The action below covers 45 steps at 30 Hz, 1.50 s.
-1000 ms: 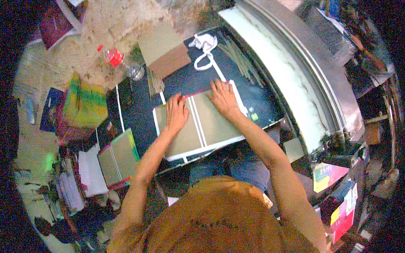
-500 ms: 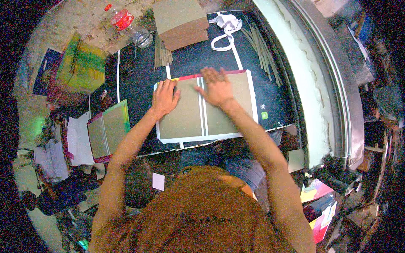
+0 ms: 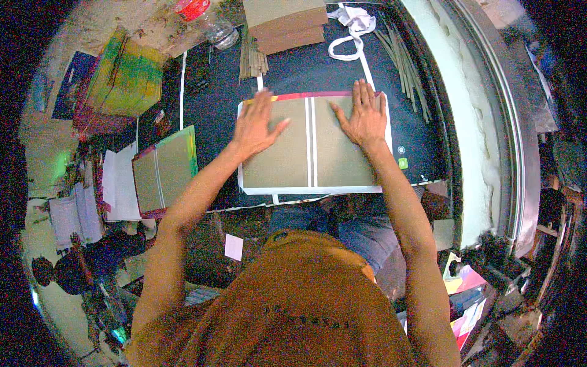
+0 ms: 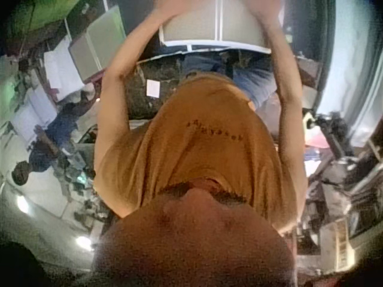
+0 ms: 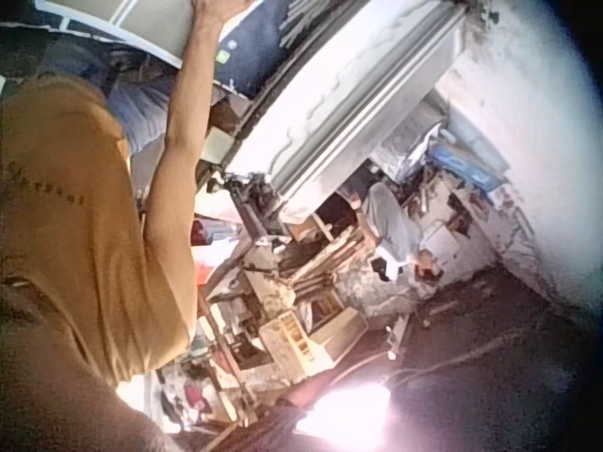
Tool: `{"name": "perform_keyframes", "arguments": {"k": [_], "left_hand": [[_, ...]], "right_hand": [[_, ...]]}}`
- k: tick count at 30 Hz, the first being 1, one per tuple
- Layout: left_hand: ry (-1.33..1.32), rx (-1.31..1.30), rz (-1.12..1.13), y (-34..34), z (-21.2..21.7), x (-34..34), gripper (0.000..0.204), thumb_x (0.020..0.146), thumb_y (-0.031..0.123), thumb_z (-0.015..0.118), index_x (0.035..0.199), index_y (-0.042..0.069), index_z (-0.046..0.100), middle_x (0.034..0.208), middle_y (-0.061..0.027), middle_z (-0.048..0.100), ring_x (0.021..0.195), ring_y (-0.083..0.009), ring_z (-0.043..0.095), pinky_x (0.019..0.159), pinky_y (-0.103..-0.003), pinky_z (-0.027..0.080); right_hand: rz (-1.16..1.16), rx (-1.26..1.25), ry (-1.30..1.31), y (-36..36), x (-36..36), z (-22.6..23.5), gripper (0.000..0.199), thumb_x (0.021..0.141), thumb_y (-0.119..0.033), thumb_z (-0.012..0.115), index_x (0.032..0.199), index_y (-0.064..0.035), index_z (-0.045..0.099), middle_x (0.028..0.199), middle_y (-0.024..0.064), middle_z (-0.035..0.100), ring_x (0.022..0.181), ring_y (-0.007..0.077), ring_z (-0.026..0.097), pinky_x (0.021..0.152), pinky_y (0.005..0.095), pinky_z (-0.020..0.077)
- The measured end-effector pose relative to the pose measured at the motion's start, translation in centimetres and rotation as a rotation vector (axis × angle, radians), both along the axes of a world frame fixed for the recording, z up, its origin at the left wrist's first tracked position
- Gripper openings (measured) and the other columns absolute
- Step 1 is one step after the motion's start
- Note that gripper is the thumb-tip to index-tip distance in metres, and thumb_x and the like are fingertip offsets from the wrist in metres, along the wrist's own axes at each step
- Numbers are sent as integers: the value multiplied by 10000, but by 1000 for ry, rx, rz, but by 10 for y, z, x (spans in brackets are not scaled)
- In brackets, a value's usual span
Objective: The person applies adhesive to a printed sheet using a roller machine, aligns two cardboard panels onto it by hand, and folds the edges over to assemble book covers.
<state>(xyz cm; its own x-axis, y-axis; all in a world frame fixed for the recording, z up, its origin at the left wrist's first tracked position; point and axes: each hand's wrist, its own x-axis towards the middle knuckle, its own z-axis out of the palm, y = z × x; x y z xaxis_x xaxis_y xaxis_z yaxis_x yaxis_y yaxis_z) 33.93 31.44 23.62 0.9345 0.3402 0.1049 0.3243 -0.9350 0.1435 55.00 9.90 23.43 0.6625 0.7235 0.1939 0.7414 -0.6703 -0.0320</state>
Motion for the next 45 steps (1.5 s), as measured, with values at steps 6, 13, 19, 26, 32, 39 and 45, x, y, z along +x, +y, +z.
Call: {"name": "perform_keyframes", "arguments": {"k": [6, 13, 19, 26, 32, 39, 45], "left_hand": [[-102, 183, 150, -2, -2, -24, 756, 972, 578, 531, 1434, -21, 519, 1364, -215, 534, 1324, -346, 504, 1217, -613, 180], [39, 77, 156, 3, 18, -10, 787, 964, 594, 527, 1410, -55, 526, 1264, -223, 546, 1249, -366, 515, 1195, -604, 241], [-98, 15, -33, -9, 0, 49, 929, 959, 657, 499, 1562, -29, 327, 1662, -209, 268, 1557, -365, 207, 1253, -557, 157], [-54, -40, -187, -27, -12, 40, 927, 961, 675, 493, 1581, 9, 316, 1670, -183, 269, 1552, -337, 243, 1255, -531, 189], [73, 222, 230, 1, -5, -27, 839, 1010, 629, 393, 1573, 10, 346, 1658, -169, 306, 1555, -348, 228, 1231, -651, 48], [127, 256, 286, -3, 4, -36, 783, 1031, 582, 386, 1534, -17, 408, 1602, -184, 404, 1532, -353, 275, 1215, -681, 61], [199, 85, 250, -23, 27, -25, 759, 1013, 541, 474, 1510, -31, 426, 1582, -210, 414, 1477, -365, 356, 1215, -652, 144]], "right_hand": [[134, 54, 81, 56, -59, -8, 915, 989, -698, 365, 1587, -7, 314, 1656, 149, 324, 1546, 282, 277, 1275, 518, 84], [72, 148, 27, -7, -10, 0, 716, 1014, -593, 441, 1522, -89, 477, 1597, 69, 450, 1495, 229, 383, 1259, 534, 157], [83, 131, 105, -8, -10, 2, 661, 1011, -561, 480, 1436, -64, 572, 1542, 115, 512, 1464, 264, 430, 1241, 543, 199], [-19, 78, 80, -12, -14, 4, 837, 991, -647, 438, 1564, -40, 379, 1653, 116, 340, 1540, 274, 288, 1256, 544, 154], [-100, 80, 88, 22, -26, -8, 895, 994, -674, 373, 1558, 21, 358, 1636, 199, 337, 1546, 310, 267, 1262, 545, 124], [75, 98, 112, 24, -48, -4, 742, 1032, -597, 376, 1549, -67, 423, 1618, 114, 408, 1515, 237, 349, 1247, 572, 159], [-69, -48, 464, -25, -22, 38, 780, 964, -583, 560, 1562, -108, 405, 1624, 136, 388, 1519, 270, 338, 1239, 569, 205]]}}
